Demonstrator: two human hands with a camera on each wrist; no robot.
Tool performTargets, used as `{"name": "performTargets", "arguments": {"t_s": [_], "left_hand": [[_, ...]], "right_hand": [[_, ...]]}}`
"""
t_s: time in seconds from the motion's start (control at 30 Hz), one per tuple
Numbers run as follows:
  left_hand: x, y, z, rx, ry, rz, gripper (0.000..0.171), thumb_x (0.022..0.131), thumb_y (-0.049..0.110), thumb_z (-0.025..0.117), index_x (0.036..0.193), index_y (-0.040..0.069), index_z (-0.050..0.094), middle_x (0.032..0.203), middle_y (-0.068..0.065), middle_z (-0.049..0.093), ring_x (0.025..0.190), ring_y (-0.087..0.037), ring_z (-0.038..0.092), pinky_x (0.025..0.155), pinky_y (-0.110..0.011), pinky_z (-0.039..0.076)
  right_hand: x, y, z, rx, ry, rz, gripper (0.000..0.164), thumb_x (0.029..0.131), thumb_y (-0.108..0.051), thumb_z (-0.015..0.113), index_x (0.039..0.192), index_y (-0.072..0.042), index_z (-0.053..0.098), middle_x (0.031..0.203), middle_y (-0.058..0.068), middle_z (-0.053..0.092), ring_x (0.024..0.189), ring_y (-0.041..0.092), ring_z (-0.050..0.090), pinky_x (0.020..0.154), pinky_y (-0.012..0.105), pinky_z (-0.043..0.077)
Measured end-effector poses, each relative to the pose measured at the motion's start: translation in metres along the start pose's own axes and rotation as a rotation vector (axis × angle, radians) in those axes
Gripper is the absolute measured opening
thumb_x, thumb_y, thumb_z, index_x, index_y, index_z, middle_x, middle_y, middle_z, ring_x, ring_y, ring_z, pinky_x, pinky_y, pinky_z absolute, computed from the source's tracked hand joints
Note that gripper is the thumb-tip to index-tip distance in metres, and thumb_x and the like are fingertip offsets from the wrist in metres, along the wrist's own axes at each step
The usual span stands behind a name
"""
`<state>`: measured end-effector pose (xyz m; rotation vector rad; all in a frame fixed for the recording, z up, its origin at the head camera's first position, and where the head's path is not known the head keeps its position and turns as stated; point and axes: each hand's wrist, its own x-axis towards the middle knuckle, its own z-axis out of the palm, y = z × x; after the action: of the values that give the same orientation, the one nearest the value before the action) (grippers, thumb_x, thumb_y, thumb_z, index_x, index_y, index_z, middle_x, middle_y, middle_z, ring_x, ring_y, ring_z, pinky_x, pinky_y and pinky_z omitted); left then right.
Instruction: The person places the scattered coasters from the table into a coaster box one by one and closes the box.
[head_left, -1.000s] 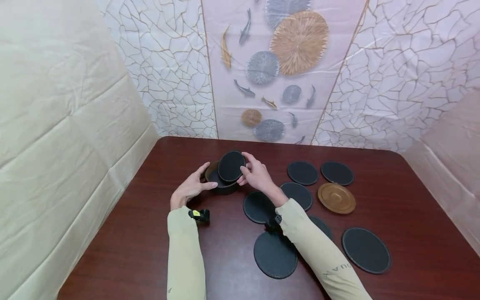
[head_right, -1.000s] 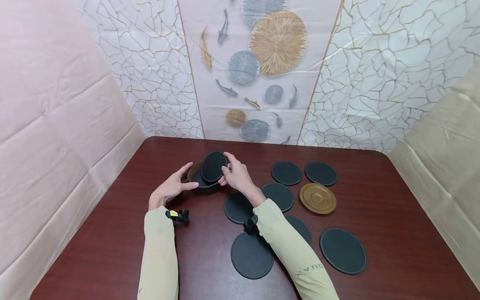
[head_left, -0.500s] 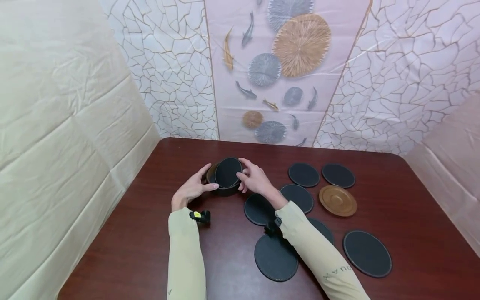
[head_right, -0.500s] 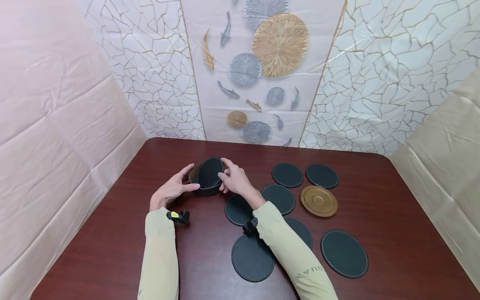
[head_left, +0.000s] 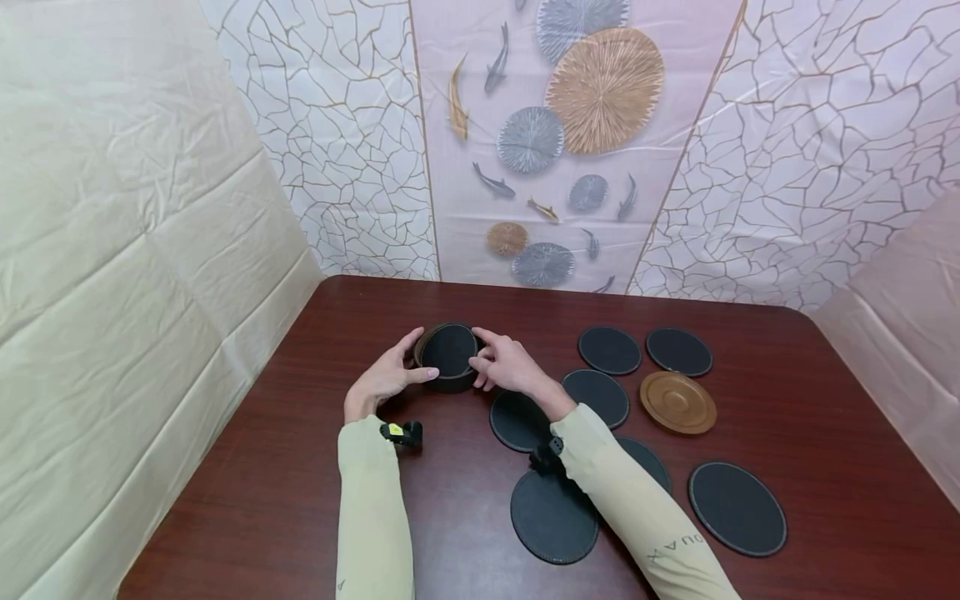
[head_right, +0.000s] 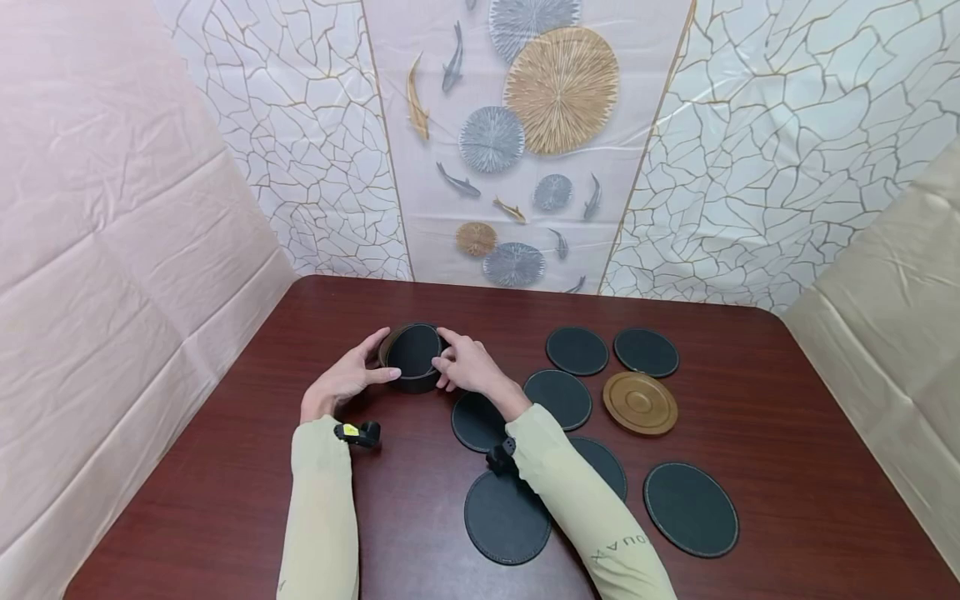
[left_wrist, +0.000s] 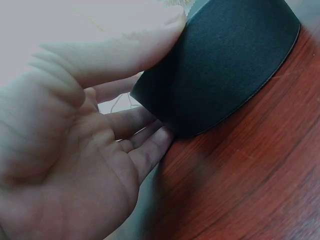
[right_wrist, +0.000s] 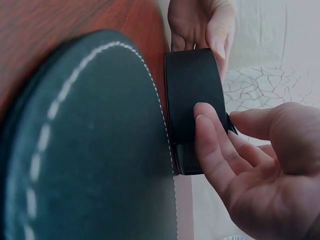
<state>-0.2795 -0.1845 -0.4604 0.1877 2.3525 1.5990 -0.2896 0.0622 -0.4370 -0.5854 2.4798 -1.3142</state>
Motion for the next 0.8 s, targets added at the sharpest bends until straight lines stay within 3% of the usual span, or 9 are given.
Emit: {"name": "performTargets", "arguments": {"t_s": [0.2,0.33,0.8], "left_hand": [[-0.002,0.0,0.001,-0.015,0.003,0.0,0.095,0.084,0.025,0.078,0.158,0.024,0.019,0.162,-0.002,0.024,0.15,-0.028,0.019,0.119,-0.05,0.027],[-0.002,0.001,0.001,-0.001,0.005,0.01,0.094,0.085,0.026,0.077,0.158,0.024,0.019,0.162,-0.002,0.025,0.151,-0.027,0.018,0.12,-0.05,0.026],[-0.003,0.0,0.0,-0.024,-0.011,0.015,0.092,0.087,0.022,0.076,0.158,0.024,0.019,0.161,-0.004,0.027,0.151,-0.029,0.02,0.119,-0.05,0.027]], "right_hand": [[-0.003,-0.002,-0.01,-0.081,0.037,-0.001,0.05,0.098,-0.012,0.058,0.146,-0.008,0.044,0.094,0.01,0.074,0.067,0.021,0.07,0.063,0.033,0.059],[-0.01,-0.007,-0.024,-0.064,0.078,-0.005,0.039,0.099,-0.012,0.058,0.137,-0.006,0.054,0.1,0.014,0.072,0.073,0.025,0.07,0.066,0.038,0.06],[-0.029,0.014,-0.059,-0.091,0.055,-0.017,0.03,0.1,-0.021,0.057,0.128,-0.013,0.059,0.115,0.021,0.068,0.086,0.036,0.07,0.074,0.049,0.058]]}}
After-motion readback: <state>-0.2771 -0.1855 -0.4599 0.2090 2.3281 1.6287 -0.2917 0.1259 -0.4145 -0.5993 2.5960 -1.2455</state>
